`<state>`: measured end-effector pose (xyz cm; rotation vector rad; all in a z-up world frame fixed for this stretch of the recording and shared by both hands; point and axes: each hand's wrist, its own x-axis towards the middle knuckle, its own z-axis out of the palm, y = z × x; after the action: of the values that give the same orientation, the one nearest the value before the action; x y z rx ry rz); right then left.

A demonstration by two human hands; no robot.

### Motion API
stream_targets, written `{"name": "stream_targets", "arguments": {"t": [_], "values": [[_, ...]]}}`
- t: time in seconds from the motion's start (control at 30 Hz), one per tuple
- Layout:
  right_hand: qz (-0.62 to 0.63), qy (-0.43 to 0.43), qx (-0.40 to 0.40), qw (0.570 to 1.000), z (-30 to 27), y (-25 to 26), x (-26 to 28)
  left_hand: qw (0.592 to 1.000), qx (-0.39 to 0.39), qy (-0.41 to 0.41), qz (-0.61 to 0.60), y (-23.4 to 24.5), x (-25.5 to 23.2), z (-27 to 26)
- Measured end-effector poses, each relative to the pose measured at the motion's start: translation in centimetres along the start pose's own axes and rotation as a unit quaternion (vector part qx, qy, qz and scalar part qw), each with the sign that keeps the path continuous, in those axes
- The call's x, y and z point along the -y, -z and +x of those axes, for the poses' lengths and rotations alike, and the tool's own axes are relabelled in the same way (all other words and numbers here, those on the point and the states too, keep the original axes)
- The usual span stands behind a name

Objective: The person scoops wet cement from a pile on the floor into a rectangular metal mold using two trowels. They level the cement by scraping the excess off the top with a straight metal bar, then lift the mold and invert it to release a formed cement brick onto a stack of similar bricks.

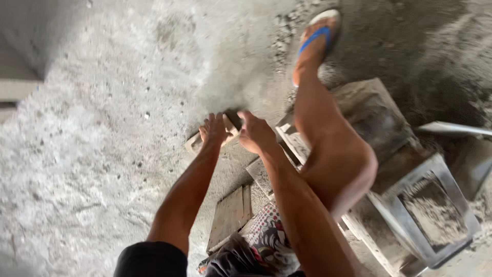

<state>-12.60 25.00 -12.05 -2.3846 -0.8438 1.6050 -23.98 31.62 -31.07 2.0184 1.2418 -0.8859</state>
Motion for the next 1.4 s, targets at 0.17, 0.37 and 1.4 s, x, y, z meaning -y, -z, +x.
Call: {"name": "stream_targets", "arguments": {"t": [0.17, 0.37, 1.4], "values": [[-0.063, -0.045, 0.042, 0.996, 4.0, -3.0, -2.8, 0.997, -0.071, -0.022, 0.017, -6.0, 3.1, 0.9], [-0.008, 0.034, -0.108, 0.993, 2.0, 0.8, -0.8, 0.977, -0.158, -0.136, -0.042, -0.4, 2.9, -1.9], [0.256, -0.345, -0.445, 0.786, -24.1, 3.2, -52.9, 0.591, 0.014, -0.716, 0.371, -1.2, -45.1, -34.8]]}}
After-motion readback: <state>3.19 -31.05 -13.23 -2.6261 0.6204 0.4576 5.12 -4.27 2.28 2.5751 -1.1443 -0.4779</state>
